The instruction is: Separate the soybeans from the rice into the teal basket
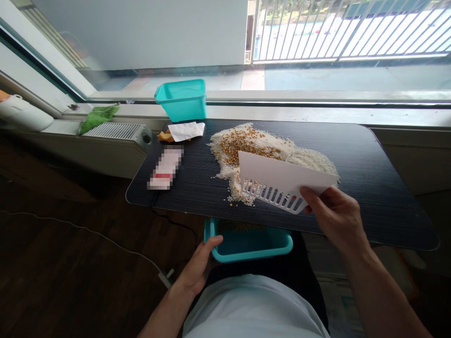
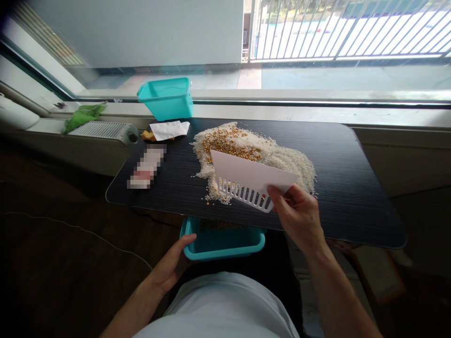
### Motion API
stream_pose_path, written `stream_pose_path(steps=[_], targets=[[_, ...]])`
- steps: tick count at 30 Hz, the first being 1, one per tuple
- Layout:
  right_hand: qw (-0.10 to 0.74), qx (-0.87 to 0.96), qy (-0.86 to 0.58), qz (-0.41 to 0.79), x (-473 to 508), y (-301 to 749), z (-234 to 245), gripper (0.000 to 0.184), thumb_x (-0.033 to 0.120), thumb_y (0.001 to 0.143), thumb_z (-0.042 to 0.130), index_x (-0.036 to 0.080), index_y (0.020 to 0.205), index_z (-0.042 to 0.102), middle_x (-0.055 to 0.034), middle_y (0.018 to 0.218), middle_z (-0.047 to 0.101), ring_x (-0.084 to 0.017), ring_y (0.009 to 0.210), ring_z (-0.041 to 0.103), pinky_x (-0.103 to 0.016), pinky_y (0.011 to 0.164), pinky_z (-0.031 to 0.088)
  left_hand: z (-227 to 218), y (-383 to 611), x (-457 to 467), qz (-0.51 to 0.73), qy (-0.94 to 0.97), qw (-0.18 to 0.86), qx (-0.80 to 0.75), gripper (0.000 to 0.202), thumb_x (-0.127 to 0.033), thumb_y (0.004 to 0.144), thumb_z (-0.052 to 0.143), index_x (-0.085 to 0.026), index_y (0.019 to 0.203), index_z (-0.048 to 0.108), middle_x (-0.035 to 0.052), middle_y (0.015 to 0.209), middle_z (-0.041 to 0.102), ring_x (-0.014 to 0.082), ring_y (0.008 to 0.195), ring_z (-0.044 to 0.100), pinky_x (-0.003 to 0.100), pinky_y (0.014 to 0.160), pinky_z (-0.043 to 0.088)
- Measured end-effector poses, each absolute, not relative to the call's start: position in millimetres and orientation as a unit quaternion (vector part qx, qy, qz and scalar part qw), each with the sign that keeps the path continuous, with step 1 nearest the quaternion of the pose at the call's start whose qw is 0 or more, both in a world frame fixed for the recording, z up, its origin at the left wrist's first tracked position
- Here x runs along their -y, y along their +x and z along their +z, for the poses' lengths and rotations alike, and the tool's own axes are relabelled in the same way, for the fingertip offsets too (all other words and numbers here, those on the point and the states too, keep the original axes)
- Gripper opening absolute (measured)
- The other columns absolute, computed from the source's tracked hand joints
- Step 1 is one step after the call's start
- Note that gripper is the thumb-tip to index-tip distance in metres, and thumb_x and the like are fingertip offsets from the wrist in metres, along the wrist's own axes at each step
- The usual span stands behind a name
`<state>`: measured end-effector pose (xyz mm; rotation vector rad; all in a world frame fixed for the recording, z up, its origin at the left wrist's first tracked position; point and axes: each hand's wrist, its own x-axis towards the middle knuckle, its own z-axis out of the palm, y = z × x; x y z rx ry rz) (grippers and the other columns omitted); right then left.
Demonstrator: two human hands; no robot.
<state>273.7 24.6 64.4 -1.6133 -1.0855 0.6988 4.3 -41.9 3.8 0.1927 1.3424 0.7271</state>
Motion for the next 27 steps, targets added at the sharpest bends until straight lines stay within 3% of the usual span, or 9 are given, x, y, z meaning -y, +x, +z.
stream_pose_path(steps=[7, 17, 27], targets=[[0.482, 0.500, -0.650, 0.308, -34.1, 271.9, 62.0, 0.023, 0.044, 0.076, 0.080, 0.022, 0.078, 0.073, 0.0012, 0.057, 0.066, -0.015, 0.048, 0.058, -0.025, 0.044, 0.047, 1.3, -0.8, 42.8, 0.340, 0.087, 0.711, -0.610, 0.035, -0.037, 0.079, 0.076, -0.016, 0.106, 0.070, 0.0137, 0.113, 0.078, 0.0323, 0.111, 0.071, 0.038, 0.087, 0.058], [0.509, 0.492, -0.655, 0.265, -27.8, 276.1, 57.5, 0.026, 0.049, 0.073, 0.079, 0.025, 0.067, 0.070, 0.0019, 0.052, 0.062, -0.015, 0.045, 0.054, -0.026, 0.041, 0.045, 1.6, -9.5, 41.8, 0.349, 0.083, 0.703, -0.615, 0.039, -0.038, 0.079, 0.076, -0.018, 0.112, 0.071, 0.0114, 0.113, 0.077, 0.0310, 0.111, 0.070, 0.038, 0.088, 0.057], [0.508, 0.487, -0.653, 0.281, -26.4, 273.3, 59.9, 0.027, 0.050, 0.073, 0.081, 0.024, 0.074, 0.074, 0.0007, 0.059, 0.066, -0.015, 0.048, 0.056, -0.027, 0.045, 0.050, 1.6, -10.0, 41.7, 0.346, 0.088, 0.701, -0.617, 0.042, -0.038, 0.081, 0.073, -0.017, 0.117, 0.069, 0.0112, 0.116, 0.077, 0.0297, 0.111, 0.070, 0.034, 0.079, 0.056]])
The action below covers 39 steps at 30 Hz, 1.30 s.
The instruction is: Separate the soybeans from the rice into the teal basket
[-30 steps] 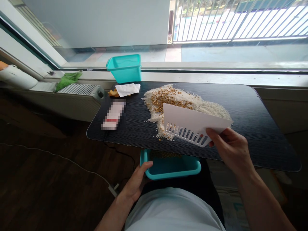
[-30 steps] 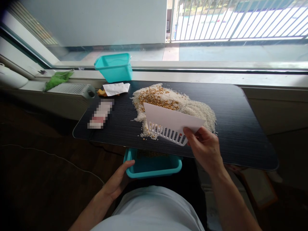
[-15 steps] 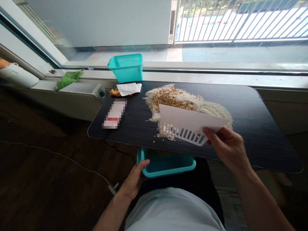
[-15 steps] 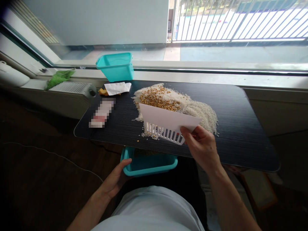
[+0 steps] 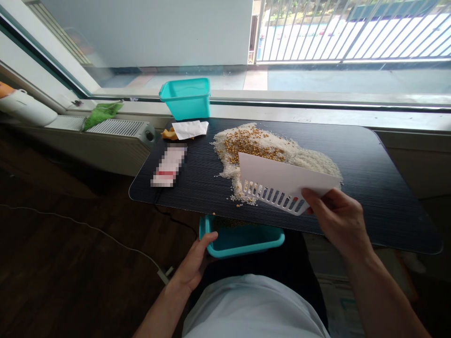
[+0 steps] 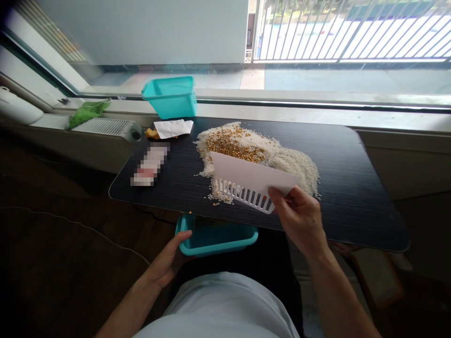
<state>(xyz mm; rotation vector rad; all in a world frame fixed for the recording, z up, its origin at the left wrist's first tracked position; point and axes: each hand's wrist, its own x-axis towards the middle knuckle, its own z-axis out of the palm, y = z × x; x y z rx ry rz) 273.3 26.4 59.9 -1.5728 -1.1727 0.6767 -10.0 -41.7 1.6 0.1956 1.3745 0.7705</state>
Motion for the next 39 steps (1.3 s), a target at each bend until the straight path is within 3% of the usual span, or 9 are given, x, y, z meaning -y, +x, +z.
stream_pose_path(steps=[10, 15, 22, 28, 35, 39], targets=[[0.496, 0.502, -0.639, 0.306, -26.6, 265.8, 71.1, 0.030, 0.052, 0.067, 0.084, 0.024, 0.069, 0.072, 0.0011, 0.054, 0.065, -0.015, 0.045, 0.055, -0.027, 0.041, 0.047, -0.4, -14.7, 42.6, 0.359, 0.087, 0.698, -0.613, 0.040, -0.041, 0.075, 0.080, -0.018, 0.107, 0.072, 0.0105, 0.111, 0.078, 0.0308, 0.110, 0.070, 0.037, 0.085, 0.057], [0.496, 0.513, -0.634, 0.298, -23.7, 269.2, 54.5, 0.032, 0.055, 0.074, 0.081, 0.024, 0.077, 0.075, 0.0010, 0.058, 0.066, -0.015, 0.048, 0.058, -0.027, 0.045, 0.050, -3.0, -23.2, 41.3, 0.369, 0.089, 0.689, -0.618, 0.041, -0.042, 0.075, 0.079, -0.019, 0.108, 0.071, 0.0101, 0.110, 0.078, 0.0308, 0.109, 0.070, 0.037, 0.084, 0.056], [0.483, 0.505, -0.658, 0.282, -19.4, 254.9, 59.6, 0.022, 0.045, 0.076, 0.079, 0.023, 0.077, 0.077, 0.0018, 0.056, 0.063, -0.015, 0.049, 0.056, -0.026, 0.046, 0.045, -6.6, -30.4, 41.6, 0.380, 0.087, 0.682, -0.619, 0.034, -0.040, 0.080, 0.075, -0.018, 0.105, 0.068, 0.0104, 0.109, 0.077, 0.0294, 0.107, 0.070, 0.035, 0.081, 0.055], [0.486, 0.489, -0.660, 0.298, -13.2, 245.5, 72.3, 0.018, 0.040, 0.078, 0.078, 0.022, 0.076, 0.076, 0.0009, 0.059, 0.066, -0.015, 0.052, 0.055, -0.027, 0.048, 0.043, -4.4, -30.5, 42.0, 0.376, 0.092, 0.682, -0.621, 0.042, -0.043, 0.077, 0.076, -0.018, 0.110, 0.067, 0.0089, 0.109, 0.077, 0.0287, 0.104, 0.070, 0.035, 0.079, 0.054], [0.486, 0.497, -0.644, 0.319, -13.2, 248.0, 62.7, 0.026, 0.048, 0.074, 0.081, 0.023, 0.074, 0.075, 0.0021, 0.055, 0.062, -0.016, 0.053, 0.061, -0.028, 0.054, 0.054, -4.3, -32.5, 42.7, 0.386, 0.089, 0.681, -0.615, 0.049, -0.047, 0.067, 0.082, -0.018, 0.105, 0.068, 0.0071, 0.100, 0.078, 0.0281, 0.100, 0.071, 0.033, 0.075, 0.052], [0.457, 0.503, -0.649, 0.341, -7.7, 248.9, 59.8, 0.030, 0.051, 0.073, 0.083, 0.023, 0.080, 0.078, 0.0000, 0.065, 0.071, -0.018, 0.058, 0.065, -0.028, 0.057, 0.057, -3.3, -39.3, 41.6, 0.383, 0.091, 0.685, -0.613, 0.048, -0.049, 0.065, 0.083, -0.019, 0.099, 0.068, 0.0059, 0.096, 0.078, 0.0256, 0.093, 0.071, 0.032, 0.075, 0.053]])
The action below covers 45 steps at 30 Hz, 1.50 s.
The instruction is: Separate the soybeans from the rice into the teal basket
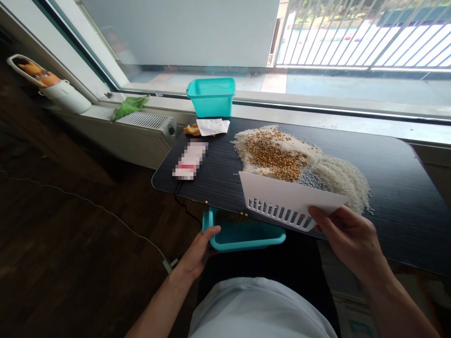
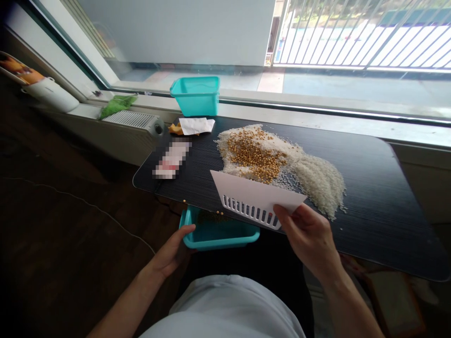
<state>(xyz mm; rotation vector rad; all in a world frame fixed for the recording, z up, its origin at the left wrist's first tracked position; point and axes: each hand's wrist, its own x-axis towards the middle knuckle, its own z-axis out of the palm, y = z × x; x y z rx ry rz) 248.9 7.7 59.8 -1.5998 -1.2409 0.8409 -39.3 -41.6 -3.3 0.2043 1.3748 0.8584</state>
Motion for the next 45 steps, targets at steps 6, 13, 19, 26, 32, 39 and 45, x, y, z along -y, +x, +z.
stream_pose_path(steps=[6, 13, 19, 26, 32, 39, 45], targets=[[0.458, 0.477, -0.664, 0.351, 3.7, 232.0, 58.3, 0.023, 0.045, 0.077, 0.080, 0.023, 0.085, 0.080, 0.0007, 0.067, 0.072, -0.014, 0.055, 0.058, -0.025, 0.052, 0.051, -3.1, -58.3, 38.0, 0.379, 0.083, 0.685, -0.616, 0.049, -0.048, 0.057, 0.089, -0.018, 0.089, 0.067, 0.0022, 0.079, 0.073, 0.0172, 0.070, 0.064, 0.027, 0.061, 0.049], [0.471, 0.547, -0.594, 0.357, -23.4, 190.1, 58.9, 0.030, 0.052, 0.076, 0.080, 0.023, 0.082, 0.079, -0.0011, 0.065, 0.072, -0.016, 0.052, 0.061, -0.026, 0.049, 0.053, -0.3, -94.1, 39.7, 0.392, 0.105, 0.697, -0.591, 0.051, -0.050, 0.059, 0.088, -0.016, 0.093, 0.070, 0.0036, 0.080, 0.074, 0.0180, 0.070, 0.065, 0.029, 0.064, 0.053], [0.428, 0.670, -0.507, 0.335, -67.3, 136.8, 48.3, 0.033, 0.050, 0.083, 0.067, 0.019, 0.079, 0.078, -0.0026, 0.062, 0.070, -0.017, 0.056, 0.063, -0.027, 0.053, 0.052, -1.1, -116.6, 44.1, 0.407, 0.087, 0.684, -0.599, 0.044, -0.045, 0.062, 0.086, -0.017, 0.093, 0.073, 0.0061, 0.084, 0.078, 0.0224, 0.077, 0.071, 0.032, 0.068, 0.055], [0.388, 0.702, -0.492, 0.337, -66.1, 160.9, 49.6, 0.031, 0.051, 0.082, 0.070, 0.021, 0.078, 0.078, -0.0009, 0.059, 0.069, -0.017, 0.053, 0.061, -0.026, 0.050, 0.049, -1.7, -131.4, 52.5, 0.422, 0.083, 0.672, -0.603, 0.043, -0.047, 0.062, 0.086, -0.017, 0.091, 0.074, 0.0055, 0.080, 0.078, 0.0217, 0.074, 0.070, 0.031, 0.068, 0.054], [0.399, 0.636, -0.578, 0.320, -25.1, 188.4, 47.5, 0.033, 0.056, 0.081, 0.072, 0.023, 0.079, 0.078, -0.0007, 0.064, 0.072, -0.019, 0.057, 0.065, -0.028, 0.054, 0.053, 1.5, -120.7, 54.0, 0.408, 0.084, 0.668, -0.616, 0.049, -0.051, 0.057, 0.088, -0.017, 0.088, 0.071, 0.0048, 0.077, 0.075, 0.0206, 0.072, 0.067, 0.031, 0.066, 0.052], [0.486, 0.467, -0.678, 0.295, 4.7, 234.6, 58.3, 0.041, 0.061, 0.066, 0.085, 0.024, 0.084, 0.080, -0.0030, 0.071, 0.077, -0.022, 0.061, 0.069, -0.031, 0.057, 0.060, 4.4, -69.2, 60.4, 0.371, 0.121, 0.717, -0.578, 0.058, -0.055, 0.064, 0.082, -0.016, 0.105, 0.069, 0.0114, 0.096, 0.078, 0.0307, 0.096, 0.071, 0.037, 0.079, 0.054], [0.458, 0.417, -0.746, 0.244, 9.0, 298.4, 76.8, 0.023, 0.046, 0.077, 0.082, 0.025, 0.075, 0.074, -0.0041, 0.062, 0.071, -0.020, 0.057, 0.067, -0.028, 0.051, 0.053, 1.2, -20.2, 58.8, 0.330, 0.117, 0.747, -0.565, 0.046, -0.051, 0.071, 0.080, -0.016, 0.098, 0.070, 0.0134, 0.101, 0.079, 0.0325, 0.104, 0.071, 0.038, 0.085, 0.055]])
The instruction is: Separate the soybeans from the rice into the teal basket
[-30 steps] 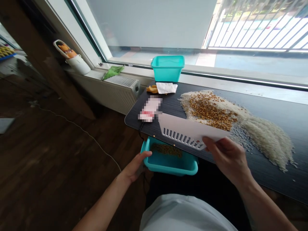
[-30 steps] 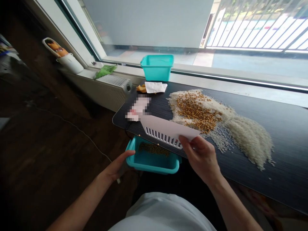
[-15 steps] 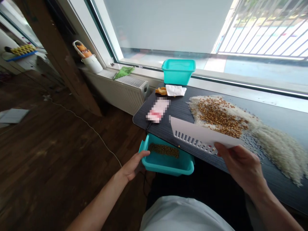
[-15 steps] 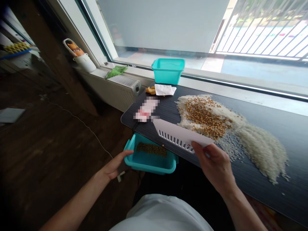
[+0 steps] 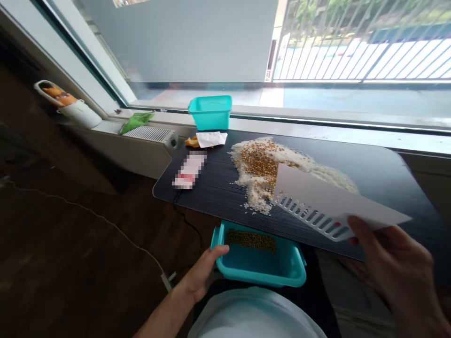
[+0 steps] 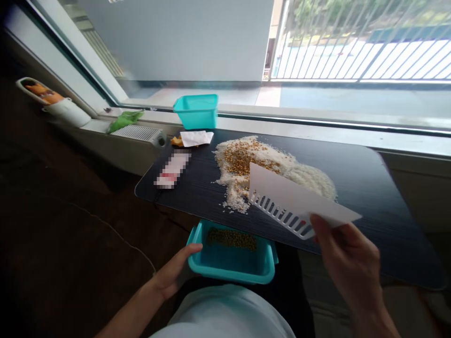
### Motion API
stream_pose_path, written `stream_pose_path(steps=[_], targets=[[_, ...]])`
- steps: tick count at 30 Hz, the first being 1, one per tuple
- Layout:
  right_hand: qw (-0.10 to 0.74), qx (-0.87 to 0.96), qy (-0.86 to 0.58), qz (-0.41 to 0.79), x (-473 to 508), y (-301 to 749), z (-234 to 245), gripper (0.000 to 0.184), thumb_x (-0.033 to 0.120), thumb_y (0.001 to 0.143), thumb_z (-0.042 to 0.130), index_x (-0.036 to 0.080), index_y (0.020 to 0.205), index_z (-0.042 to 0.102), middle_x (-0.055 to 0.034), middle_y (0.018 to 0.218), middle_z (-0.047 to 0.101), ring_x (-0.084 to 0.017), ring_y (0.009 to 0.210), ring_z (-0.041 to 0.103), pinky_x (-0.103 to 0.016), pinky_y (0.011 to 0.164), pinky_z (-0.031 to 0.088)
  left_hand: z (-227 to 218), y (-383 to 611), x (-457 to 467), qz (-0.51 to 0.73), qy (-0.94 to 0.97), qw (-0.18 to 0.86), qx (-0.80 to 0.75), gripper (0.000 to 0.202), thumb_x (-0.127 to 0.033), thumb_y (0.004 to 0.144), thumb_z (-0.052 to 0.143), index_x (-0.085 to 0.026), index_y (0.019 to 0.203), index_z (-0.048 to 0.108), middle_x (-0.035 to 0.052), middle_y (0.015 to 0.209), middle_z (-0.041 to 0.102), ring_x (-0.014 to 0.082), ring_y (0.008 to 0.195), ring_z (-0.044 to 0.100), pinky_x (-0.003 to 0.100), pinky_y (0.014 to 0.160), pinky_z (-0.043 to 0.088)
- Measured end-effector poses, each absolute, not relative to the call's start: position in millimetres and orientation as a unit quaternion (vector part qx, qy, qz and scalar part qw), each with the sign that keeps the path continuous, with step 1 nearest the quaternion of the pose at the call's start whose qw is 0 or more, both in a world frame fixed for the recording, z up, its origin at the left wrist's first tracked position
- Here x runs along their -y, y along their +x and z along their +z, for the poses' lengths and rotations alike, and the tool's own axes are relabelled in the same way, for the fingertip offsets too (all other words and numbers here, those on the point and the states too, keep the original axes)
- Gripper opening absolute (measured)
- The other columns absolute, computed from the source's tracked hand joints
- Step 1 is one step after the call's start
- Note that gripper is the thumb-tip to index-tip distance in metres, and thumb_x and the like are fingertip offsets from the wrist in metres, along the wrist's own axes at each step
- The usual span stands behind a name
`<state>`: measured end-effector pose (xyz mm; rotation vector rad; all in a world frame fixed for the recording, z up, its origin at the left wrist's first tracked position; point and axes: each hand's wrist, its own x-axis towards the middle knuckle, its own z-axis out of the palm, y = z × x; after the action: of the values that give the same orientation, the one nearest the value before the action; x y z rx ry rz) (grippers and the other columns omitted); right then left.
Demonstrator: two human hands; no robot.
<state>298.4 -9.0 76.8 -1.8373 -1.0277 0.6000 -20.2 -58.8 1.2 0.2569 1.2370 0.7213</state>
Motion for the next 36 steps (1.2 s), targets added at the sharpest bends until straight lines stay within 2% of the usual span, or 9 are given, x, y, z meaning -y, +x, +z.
stream_pose_path(steps=[5, 13, 18, 25, 27, 30, 36], targets=[[0.493, 0.422, -0.716, 0.258, 11.0, 296.2, 62.0, 0.030, 0.051, 0.076, 0.080, 0.022, 0.083, 0.077, -0.0016, 0.063, 0.071, -0.020, 0.056, 0.064, -0.030, 0.052, 0.053, 2.3, -1.0, 51.9, 0.303, 0.093, 0.757, -0.572, 0.042, -0.048, 0.070, 0.083, -0.016, 0.095, 0.070, 0.0126, 0.102, 0.080, 0.0324, 0.104, 0.072, 0.038, 0.085, 0.057], [0.499, 0.446, -0.682, 0.294, -0.4, 287.3, 57.0, 0.021, 0.044, 0.078, 0.077, 0.023, 0.077, 0.076, 0.0003, 0.061, 0.069, -0.020, 0.060, 0.068, -0.028, 0.055, 0.056, 9.1, 5.2, 49.1, 0.305, 0.057, 0.765, -0.564, 0.039, -0.041, 0.075, 0.080, -0.016, 0.104, 0.072, 0.0136, 0.106, 0.080, 0.0331, 0.107, 0.072, 0.039, 0.087, 0.058], [0.477, 0.479, -0.665, 0.317, -2.2, 294.2, 56.9, 0.025, 0.047, 0.074, 0.081, 0.023, 0.077, 0.078, -0.0006, 0.060, 0.069, -0.019, 0.053, 0.064, -0.028, 0.048, 0.054, 6.0, 3.7, 48.5, 0.302, 0.071, 0.752, -0.582, 0.034, -0.044, 0.074, 0.081, -0.017, 0.092, 0.070, 0.0128, 0.098, 0.079, 0.0339, 0.108, 0.071, 0.038, 0.084, 0.058], [0.497, 0.456, -0.666, 0.319, -2.2, 283.9, 57.7, 0.026, 0.048, 0.075, 0.080, 0.023, 0.078, 0.077, -0.0005, 0.061, 0.069, -0.020, 0.057, 0.066, -0.030, 0.055, 0.057, 5.5, 1.9, 47.6, 0.296, 0.089, 0.744, -0.593, 0.031, -0.045, 0.077, 0.077, -0.018, 0.090, 0.069, 0.0131, 0.098, 0.078, 0.0334, 0.107, 0.070, 0.038, 0.084, 0.057], [0.498, 0.454, -0.666, 0.321, -1.6, 282.9, 57.9, 0.026, 0.049, 0.077, 0.079, 0.023, 0.080, 0.077, -0.0012, 0.065, 0.071, -0.020, 0.060, 0.067, -0.030, 0.057, 0.057, 7.3, 2.4, 46.9, 0.293, 0.087, 0.738, -0.602, 0.032, -0.044, 0.076, 0.077, -0.018, 0.093, 0.070, 0.0133, 0.099, 0.078, 0.0335, 0.108, 0.070, 0.038, 0.085, 0.057], [0.480, 0.469, -0.662, 0.333, -0.6, 284.7, 59.2, 0.027, 0.049, 0.074, 0.081, 0.023, 0.079, 0.078, -0.0006, 0.063, 0.071, -0.019, 0.056, 0.065, -0.029, 0.053, 0.055, 9.4, 2.6, 45.9, 0.293, 0.088, 0.739, -0.600, 0.038, -0.045, 0.073, 0.078, -0.017, 0.098, 0.071, 0.0136, 0.102, 0.078, 0.0343, 0.110, 0.069, 0.039, 0.086, 0.056], [0.498, 0.447, -0.689, 0.276, 0.5, 277.9, 64.6, 0.019, 0.043, 0.078, 0.077, 0.023, 0.078, 0.077, 0.0002, 0.064, 0.070, -0.018, 0.056, 0.062, -0.030, 0.054, 0.052, 8.2, 0.7, 45.3, 0.294, 0.092, 0.734, -0.605, 0.043, -0.047, 0.068, 0.082, -0.017, 0.095, 0.068, 0.0133, 0.101, 0.078, 0.0346, 0.109, 0.069, 0.037, 0.081, 0.055]])
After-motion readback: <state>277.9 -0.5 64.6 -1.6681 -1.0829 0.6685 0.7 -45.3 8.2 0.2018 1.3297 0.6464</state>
